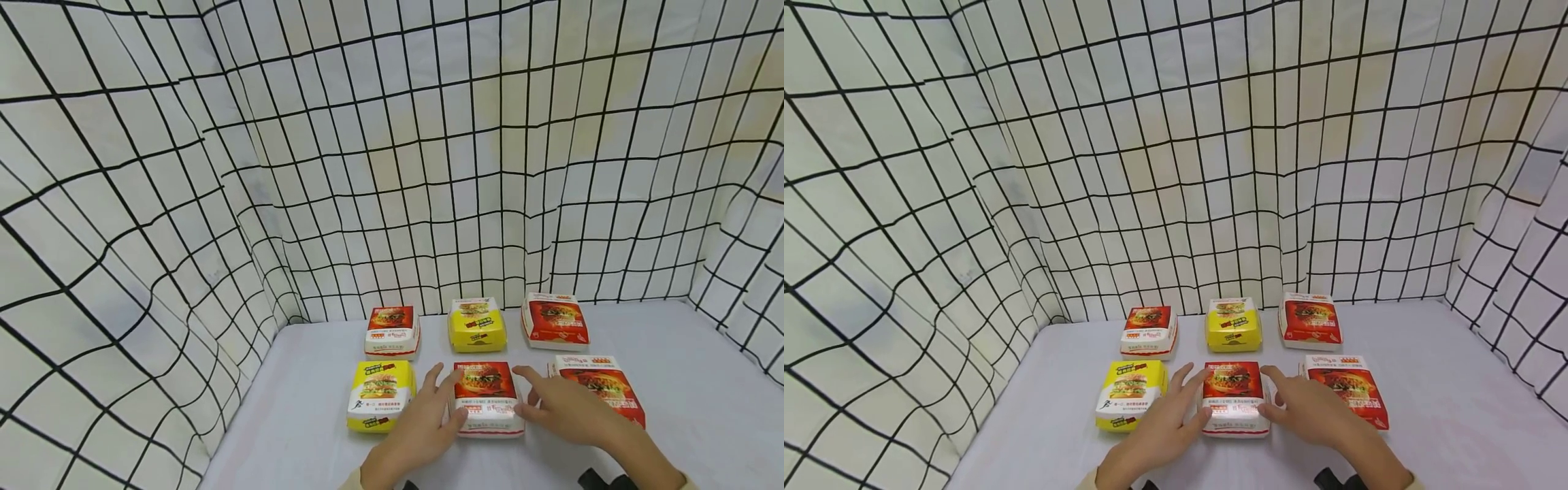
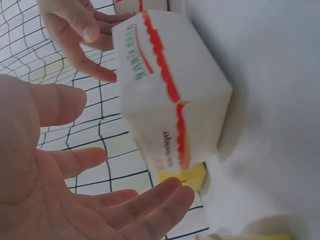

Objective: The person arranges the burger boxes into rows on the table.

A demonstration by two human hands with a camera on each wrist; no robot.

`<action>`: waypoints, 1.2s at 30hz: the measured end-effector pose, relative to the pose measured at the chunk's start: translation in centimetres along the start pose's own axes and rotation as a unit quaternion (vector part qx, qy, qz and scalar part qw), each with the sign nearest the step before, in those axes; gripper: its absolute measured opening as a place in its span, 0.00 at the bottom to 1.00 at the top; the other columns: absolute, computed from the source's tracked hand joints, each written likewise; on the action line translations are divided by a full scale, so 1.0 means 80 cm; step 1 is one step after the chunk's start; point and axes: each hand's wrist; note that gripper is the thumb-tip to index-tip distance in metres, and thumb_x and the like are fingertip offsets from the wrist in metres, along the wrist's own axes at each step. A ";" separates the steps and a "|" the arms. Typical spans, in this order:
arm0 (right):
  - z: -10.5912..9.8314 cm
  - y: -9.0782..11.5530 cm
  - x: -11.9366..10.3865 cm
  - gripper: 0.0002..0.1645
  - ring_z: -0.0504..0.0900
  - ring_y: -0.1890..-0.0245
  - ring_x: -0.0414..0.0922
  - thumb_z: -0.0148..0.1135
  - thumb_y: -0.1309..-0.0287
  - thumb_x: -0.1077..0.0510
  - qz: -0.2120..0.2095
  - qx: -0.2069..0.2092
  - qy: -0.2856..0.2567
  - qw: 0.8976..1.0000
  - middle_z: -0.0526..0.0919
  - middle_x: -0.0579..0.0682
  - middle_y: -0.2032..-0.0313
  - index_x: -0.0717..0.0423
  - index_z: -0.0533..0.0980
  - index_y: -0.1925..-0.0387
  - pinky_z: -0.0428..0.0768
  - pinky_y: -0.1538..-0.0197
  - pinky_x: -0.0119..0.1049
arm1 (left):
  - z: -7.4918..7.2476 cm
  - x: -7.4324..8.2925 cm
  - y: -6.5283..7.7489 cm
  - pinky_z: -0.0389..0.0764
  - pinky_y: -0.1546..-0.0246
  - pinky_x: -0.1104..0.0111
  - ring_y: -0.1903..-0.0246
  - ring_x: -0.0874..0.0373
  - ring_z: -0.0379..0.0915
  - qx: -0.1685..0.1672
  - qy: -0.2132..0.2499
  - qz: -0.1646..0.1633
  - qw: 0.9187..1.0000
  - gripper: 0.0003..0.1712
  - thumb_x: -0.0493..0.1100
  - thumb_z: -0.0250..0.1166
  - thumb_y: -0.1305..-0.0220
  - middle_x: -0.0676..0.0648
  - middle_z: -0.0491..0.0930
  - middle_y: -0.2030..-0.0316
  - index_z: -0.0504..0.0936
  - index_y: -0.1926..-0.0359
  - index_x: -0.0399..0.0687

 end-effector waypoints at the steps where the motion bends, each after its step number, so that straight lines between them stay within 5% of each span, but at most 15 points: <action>1: -0.002 0.001 0.001 0.44 0.76 0.69 0.40 0.71 0.42 0.38 0.001 0.000 -0.001 1.000 0.84 0.40 0.64 0.46 0.68 0.29 0.77 0.65 0.38 | -0.003 0.001 0.001 0.74 0.38 0.38 0.30 0.39 0.68 0.006 -0.002 0.002 1.000 0.37 0.62 0.57 0.26 0.45 0.51 0.19 0.58 0.21 0.69; 18: -0.027 0.005 -0.007 0.43 0.77 0.65 0.38 0.71 0.41 0.39 -0.040 0.016 -0.009 0.999 0.83 0.38 0.61 0.43 0.66 0.28 0.78 0.65 0.33 | -0.068 0.011 0.005 0.77 0.37 0.48 0.34 0.50 0.73 0.134 -0.030 0.051 0.989 0.24 0.54 0.63 0.28 0.51 0.73 0.33 0.76 0.34 0.61; 26: -0.086 -0.025 -0.013 0.40 0.81 0.58 0.42 0.64 0.34 0.39 -0.114 0.022 -0.048 0.992 0.84 0.45 0.54 0.50 0.64 0.28 0.82 0.58 0.38 | -0.107 0.025 -0.037 0.80 0.44 0.53 0.43 0.50 0.78 0.130 -0.038 0.071 0.988 0.21 0.52 0.62 0.27 0.50 0.80 0.40 0.78 0.36 0.56; 36: -0.107 -0.094 -0.009 0.32 0.83 0.54 0.46 0.61 0.29 0.44 -0.150 0.013 -0.058 0.987 0.83 0.55 0.47 0.56 0.68 0.33 0.83 0.52 0.43 | -0.110 0.037 -0.109 0.81 0.55 0.60 0.51 0.53 0.80 0.074 -0.083 0.066 0.992 0.18 0.54 0.60 0.27 0.48 0.85 0.47 0.81 0.41 0.57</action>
Point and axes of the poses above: each hand's wrist, its own y-axis away from the middle knuckle, its own z-axis out of the palm, x = y × z
